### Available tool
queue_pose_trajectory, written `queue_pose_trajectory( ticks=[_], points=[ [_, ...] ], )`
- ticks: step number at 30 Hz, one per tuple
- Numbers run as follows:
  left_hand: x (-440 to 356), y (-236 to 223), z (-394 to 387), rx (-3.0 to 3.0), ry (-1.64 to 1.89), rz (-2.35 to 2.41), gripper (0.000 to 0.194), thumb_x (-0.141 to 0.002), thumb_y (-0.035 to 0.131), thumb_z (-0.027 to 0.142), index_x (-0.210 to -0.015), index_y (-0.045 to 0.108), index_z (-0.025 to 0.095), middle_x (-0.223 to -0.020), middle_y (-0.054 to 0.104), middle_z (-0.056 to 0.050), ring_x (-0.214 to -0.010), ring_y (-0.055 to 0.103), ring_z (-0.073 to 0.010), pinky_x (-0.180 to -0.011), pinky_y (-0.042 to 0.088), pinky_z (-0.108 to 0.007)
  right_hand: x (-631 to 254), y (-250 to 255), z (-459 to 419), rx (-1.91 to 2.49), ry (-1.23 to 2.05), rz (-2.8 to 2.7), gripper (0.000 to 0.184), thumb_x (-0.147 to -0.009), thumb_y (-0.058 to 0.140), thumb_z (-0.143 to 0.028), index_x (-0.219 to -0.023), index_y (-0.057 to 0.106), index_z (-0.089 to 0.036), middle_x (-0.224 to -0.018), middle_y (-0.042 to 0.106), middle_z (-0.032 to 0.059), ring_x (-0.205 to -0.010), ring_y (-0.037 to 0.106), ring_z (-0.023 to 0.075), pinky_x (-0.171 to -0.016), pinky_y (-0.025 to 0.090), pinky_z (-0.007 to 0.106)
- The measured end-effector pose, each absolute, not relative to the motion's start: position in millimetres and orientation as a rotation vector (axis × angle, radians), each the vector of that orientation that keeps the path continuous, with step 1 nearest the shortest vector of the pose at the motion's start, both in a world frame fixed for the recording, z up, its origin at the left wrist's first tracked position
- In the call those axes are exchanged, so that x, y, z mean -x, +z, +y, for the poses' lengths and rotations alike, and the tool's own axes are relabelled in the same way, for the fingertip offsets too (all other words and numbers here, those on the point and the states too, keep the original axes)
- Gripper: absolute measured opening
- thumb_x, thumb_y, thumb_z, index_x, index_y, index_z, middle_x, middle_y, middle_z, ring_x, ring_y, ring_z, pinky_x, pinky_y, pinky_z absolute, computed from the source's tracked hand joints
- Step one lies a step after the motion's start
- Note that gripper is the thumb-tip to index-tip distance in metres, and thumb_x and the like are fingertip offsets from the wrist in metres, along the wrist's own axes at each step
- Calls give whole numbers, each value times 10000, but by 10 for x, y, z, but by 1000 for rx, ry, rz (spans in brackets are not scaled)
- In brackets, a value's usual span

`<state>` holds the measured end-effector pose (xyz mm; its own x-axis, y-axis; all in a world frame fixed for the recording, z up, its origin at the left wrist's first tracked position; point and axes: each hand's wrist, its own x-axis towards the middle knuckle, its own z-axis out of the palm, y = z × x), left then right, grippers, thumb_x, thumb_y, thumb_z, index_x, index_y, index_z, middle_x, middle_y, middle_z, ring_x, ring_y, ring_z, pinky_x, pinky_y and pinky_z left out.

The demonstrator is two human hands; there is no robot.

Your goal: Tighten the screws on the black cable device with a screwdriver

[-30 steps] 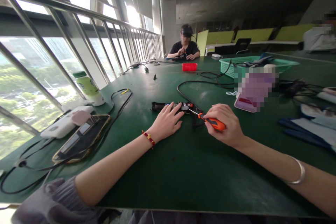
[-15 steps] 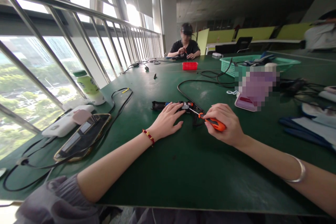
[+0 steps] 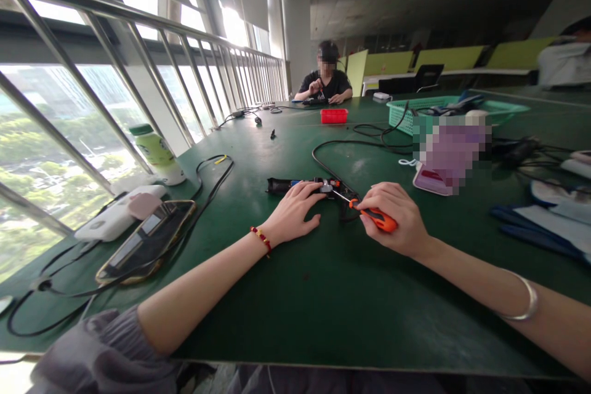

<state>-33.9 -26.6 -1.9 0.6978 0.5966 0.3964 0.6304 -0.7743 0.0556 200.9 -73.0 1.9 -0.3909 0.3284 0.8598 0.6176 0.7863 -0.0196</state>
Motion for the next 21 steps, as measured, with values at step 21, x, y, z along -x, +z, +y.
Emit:
queue_pose_trajectory(
  ticks=[21],
  points=[
    [338, -17, -266, 2842, -634, -1000, 499, -820, 546, 319, -1293, 506, 166, -1414, 423, -109, -1308, 360, -275, -1138, 271, -454, -2009, 33, -732, 680, -425, -2036, 121, -753, 594, -178, -860, 552, -214, -760, 618, 41, -756, 589, 201, -752, 487, 390]
  ],
)
